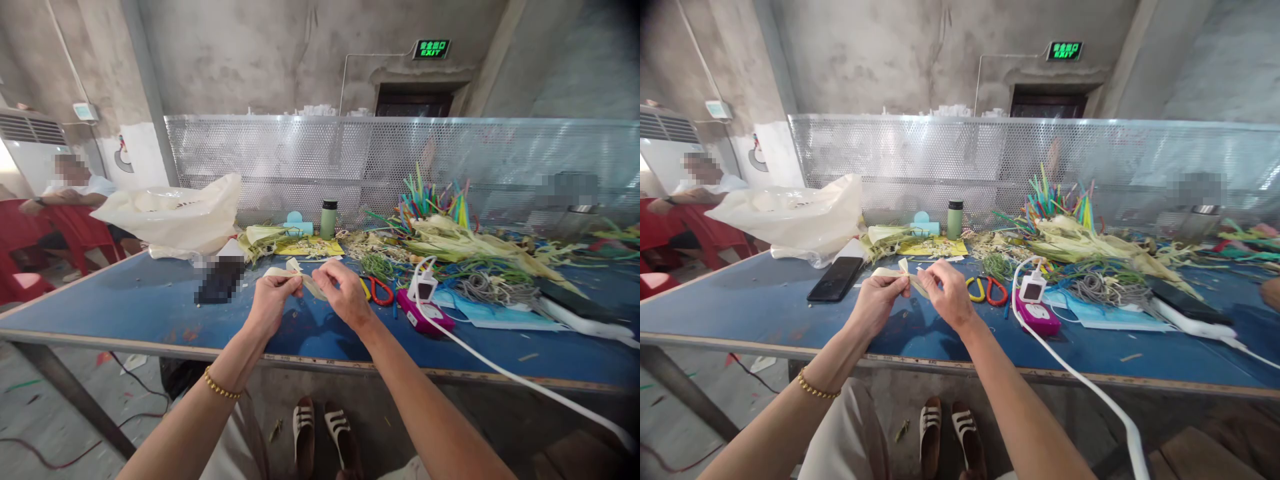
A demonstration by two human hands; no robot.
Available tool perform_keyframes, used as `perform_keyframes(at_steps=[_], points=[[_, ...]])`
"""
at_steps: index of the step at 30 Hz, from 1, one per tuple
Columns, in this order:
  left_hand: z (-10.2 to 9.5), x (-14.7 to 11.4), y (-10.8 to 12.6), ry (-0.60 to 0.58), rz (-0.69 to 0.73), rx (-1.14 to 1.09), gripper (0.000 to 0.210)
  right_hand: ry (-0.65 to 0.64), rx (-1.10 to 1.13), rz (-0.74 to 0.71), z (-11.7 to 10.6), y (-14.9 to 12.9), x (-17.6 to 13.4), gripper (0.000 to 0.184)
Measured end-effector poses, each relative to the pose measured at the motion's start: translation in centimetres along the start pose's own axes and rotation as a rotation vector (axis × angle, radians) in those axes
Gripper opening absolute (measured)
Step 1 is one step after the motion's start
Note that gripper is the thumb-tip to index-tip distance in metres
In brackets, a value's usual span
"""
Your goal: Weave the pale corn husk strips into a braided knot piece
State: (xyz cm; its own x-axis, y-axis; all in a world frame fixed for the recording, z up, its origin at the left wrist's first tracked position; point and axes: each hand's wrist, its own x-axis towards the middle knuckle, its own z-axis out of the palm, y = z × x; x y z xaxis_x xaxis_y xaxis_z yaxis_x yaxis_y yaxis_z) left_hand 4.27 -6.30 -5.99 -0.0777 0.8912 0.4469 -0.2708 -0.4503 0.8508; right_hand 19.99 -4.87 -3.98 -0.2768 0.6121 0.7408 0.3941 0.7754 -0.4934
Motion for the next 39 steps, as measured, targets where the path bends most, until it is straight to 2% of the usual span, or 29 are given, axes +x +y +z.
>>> perform_keyframes(at_steps=[2,4,6,16,21,27,35,39], points=[[0.1,-0.1,0.2,-0.010,0.018,0.060,0.021,-0.010,0.123,0.134,-0.1,0.2,0.1,0.025],[0.3,-0.2,0.3,-0.031,0.020,0.095,0.019,-0.100,0.275,0.271,-0.1,0.4,0.1,0.027],[0.5,-0.2,0.4,-0.052,0.016,0.108,0.021,-0.154,0.361,0.317,0.1,0.5,0.1,0.027],[0.1,-0.1,-0.5,-0.105,-0.051,0.011,0.020,-0.100,0.274,0.123,0.0,0.4,0.1,0.012],[0.0,-0.2,-0.5,-0.095,-0.048,0.072,0.023,-0.118,0.193,0.053,0.0,0.1,0.0,0.010],[0.1,-0.2,-0.4,-0.108,-0.025,0.078,0.028,-0.115,0.182,0.050,0.0,-0.2,0.0,0.011],[0.3,-0.3,-0.1,-0.091,-0.079,-0.034,0.027,-0.096,0.247,0.081,0.0,-0.3,0.0,0.017],[0.4,-0.4,0.4,-0.122,-0.115,-0.136,0.025,-0.110,0.337,0.175,-0.2,0.1,0.2,0.026]])
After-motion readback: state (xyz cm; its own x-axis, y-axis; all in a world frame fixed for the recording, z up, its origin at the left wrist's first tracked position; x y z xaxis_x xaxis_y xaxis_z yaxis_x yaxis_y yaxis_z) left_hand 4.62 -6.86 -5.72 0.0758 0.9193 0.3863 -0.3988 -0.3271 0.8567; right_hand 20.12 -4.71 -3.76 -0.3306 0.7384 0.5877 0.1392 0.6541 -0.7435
